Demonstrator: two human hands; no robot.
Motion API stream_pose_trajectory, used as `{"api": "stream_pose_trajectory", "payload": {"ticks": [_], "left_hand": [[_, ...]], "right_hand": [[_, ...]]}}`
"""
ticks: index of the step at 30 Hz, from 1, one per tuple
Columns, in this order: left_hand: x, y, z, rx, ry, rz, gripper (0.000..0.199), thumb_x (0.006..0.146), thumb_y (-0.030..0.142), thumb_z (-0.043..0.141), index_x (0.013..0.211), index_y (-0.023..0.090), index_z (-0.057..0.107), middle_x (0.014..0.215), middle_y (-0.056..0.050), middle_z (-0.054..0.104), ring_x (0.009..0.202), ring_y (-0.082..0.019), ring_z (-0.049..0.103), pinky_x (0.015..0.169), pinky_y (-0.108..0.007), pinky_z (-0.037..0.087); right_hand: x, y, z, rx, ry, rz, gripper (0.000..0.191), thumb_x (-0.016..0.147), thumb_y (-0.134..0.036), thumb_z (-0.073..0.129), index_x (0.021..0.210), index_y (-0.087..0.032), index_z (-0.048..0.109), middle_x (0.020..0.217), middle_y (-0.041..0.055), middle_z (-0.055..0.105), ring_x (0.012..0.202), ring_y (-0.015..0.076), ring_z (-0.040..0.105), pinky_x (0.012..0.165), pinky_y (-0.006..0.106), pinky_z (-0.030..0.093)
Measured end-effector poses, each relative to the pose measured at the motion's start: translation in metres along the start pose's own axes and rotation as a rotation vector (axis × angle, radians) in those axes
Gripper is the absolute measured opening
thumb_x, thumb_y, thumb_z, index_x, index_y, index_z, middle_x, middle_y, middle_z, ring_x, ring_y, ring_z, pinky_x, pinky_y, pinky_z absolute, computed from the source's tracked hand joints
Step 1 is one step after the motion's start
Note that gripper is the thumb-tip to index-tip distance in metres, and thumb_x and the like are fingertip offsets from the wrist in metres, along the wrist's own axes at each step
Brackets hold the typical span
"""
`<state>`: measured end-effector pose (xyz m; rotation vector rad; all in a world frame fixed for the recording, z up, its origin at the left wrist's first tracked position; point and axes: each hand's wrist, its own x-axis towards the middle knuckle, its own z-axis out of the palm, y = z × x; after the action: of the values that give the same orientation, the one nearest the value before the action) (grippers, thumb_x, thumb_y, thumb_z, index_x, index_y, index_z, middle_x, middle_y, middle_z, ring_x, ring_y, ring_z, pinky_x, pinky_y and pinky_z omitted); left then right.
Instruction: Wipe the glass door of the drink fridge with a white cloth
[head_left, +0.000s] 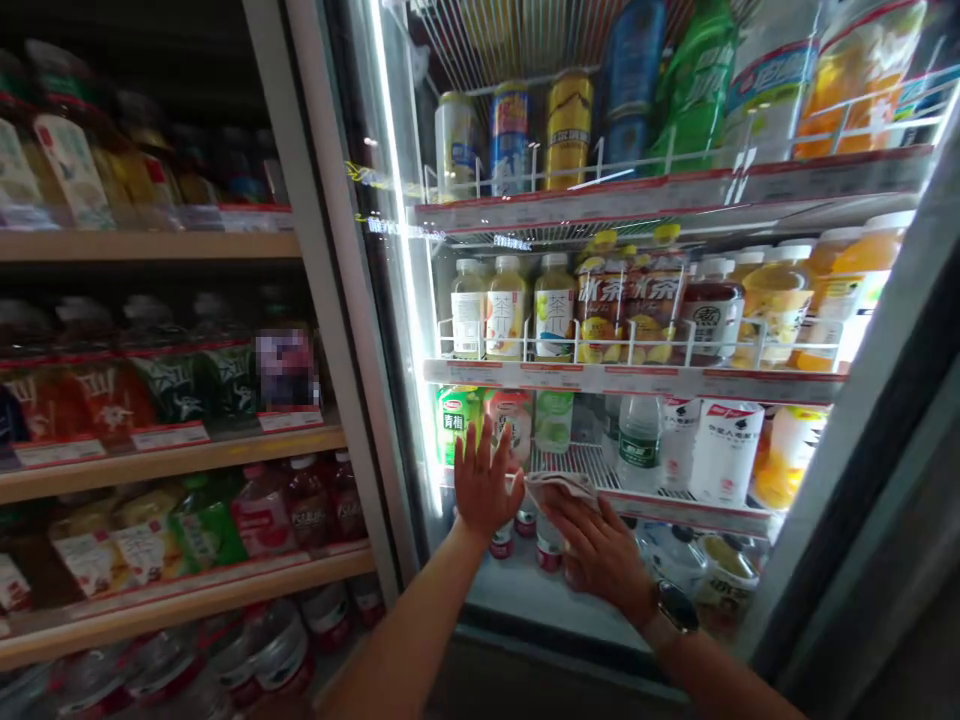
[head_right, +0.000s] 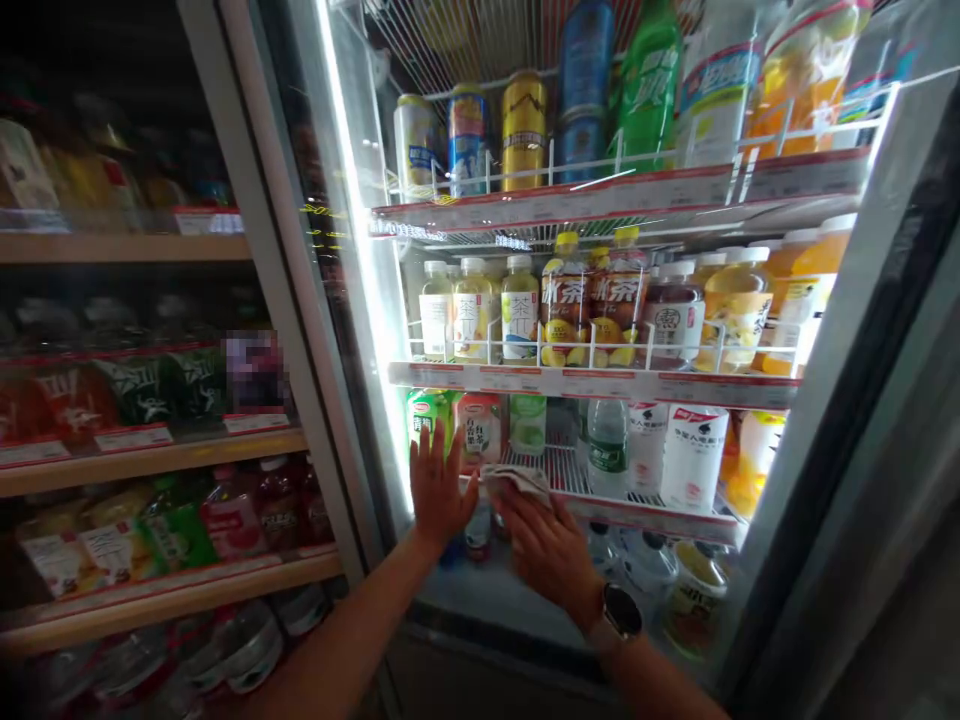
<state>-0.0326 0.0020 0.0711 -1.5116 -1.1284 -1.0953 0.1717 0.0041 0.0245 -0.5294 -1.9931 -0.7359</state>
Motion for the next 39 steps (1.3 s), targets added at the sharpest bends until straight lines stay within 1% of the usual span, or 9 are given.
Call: {"api": "stream_pose_trajectory", "payload": {"ticks": [3,6,16,20,25,30,33,36,39], "left_hand": [[-0.001,0.0,0.0,0.019,0.0,0.009,0.068,0.094,0.035,0.042,0.155,0.017,0.018,0.162,-0.013,0.02,0.151,-0.031,0.015,0.12,-0.051,0.023],[-0.002,0.0,-0.001,0.025,-0.003,0.009,0.069,0.094,0.034,0.043,0.156,0.017,0.017,0.162,-0.013,0.019,0.15,-0.032,0.015,0.119,-0.051,0.024],[0.002,0.004,-0.003,0.008,-0.028,-0.003,0.064,0.099,0.037,0.035,0.156,0.016,0.015,0.164,-0.011,0.006,0.152,-0.03,0.008,0.122,-0.05,0.017],[-0.006,0.011,-0.002,0.005,-0.042,-0.039,0.064,0.099,0.036,0.034,0.156,0.016,0.013,0.164,-0.01,0.003,0.152,-0.029,0.004,0.123,-0.05,0.013],[-0.016,0.015,0.001,0.01,-0.04,-0.035,0.064,0.1,0.037,0.031,0.156,0.014,0.012,0.164,-0.009,0.004,0.152,-0.029,0.004,0.124,-0.05,0.011],[-0.017,0.013,0.002,0.02,-0.026,-0.032,0.062,0.101,0.038,0.029,0.156,0.014,0.013,0.164,-0.011,0.007,0.152,-0.029,0.005,0.123,-0.049,0.012],[-0.019,0.011,0.002,0.021,-0.04,-0.039,0.061,0.101,0.038,0.027,0.156,0.016,0.012,0.163,-0.013,0.013,0.152,-0.028,0.006,0.122,-0.051,0.018],[-0.022,0.01,0.003,0.041,-0.056,-0.046,0.062,0.101,0.039,0.03,0.156,0.018,0.011,0.162,-0.015,0.021,0.151,-0.029,0.008,0.12,-0.052,0.022],[-0.022,0.01,0.003,0.036,-0.038,-0.047,0.063,0.1,0.038,0.032,0.156,0.018,0.012,0.161,-0.014,0.023,0.151,-0.029,0.009,0.12,-0.052,0.022]], "right_hand": [[0.026,0.002,-0.001,-0.049,0.065,0.124,0.065,0.09,-0.017,0.043,0.153,-0.024,0.032,0.138,0.0085,0.06,0.129,0.021,0.054,0.12,0.042,0.017],[0.039,-0.001,0.001,-0.087,0.115,0.22,0.066,0.093,-0.023,0.044,0.156,-0.025,0.024,0.142,0.0093,0.056,0.132,0.0248,0.052,0.121,0.046,0.011],[0.018,-0.032,0.02,-0.015,0.055,0.223,0.064,0.096,-0.024,0.04,0.157,-0.021,0.021,0.136,0.0086,0.062,0.125,0.0201,0.057,0.121,0.037,0.006],[0.026,-0.026,0.003,0.016,-0.006,0.238,0.066,0.096,-0.022,0.041,0.157,-0.023,0.018,0.141,0.0075,0.057,0.127,0.0207,0.055,0.122,0.038,0.004],[0.043,-0.008,-0.015,-0.082,0.097,0.436,0.07,0.096,-0.029,0.044,0.158,-0.019,0.014,0.152,0.0131,0.044,0.142,0.0311,0.037,0.121,0.052,0.0],[0.006,-0.037,0.023,0.033,-0.023,0.256,0.07,0.095,-0.024,0.044,0.158,-0.019,0.015,0.142,0.009,0.057,0.136,0.0231,0.045,0.121,0.04,0.007],[-0.018,-0.059,0.044,0.053,-0.005,0.145,0.07,0.092,-0.016,0.043,0.157,-0.016,0.015,0.128,0.0089,0.067,0.122,0.0198,0.055,0.12,0.035,0.012],[-0.019,-0.059,0.04,0.042,-0.035,0.157,0.073,0.089,-0.014,0.043,0.157,-0.018,0.017,0.131,0.0078,0.066,0.116,0.0203,0.059,0.119,0.036,0.014],[-0.001,-0.041,0.016,0.015,-0.095,0.248,0.075,0.089,-0.018,0.043,0.158,-0.021,0.014,0.143,0.0085,0.056,0.122,0.0247,0.056,0.12,0.045,0.01]]}}
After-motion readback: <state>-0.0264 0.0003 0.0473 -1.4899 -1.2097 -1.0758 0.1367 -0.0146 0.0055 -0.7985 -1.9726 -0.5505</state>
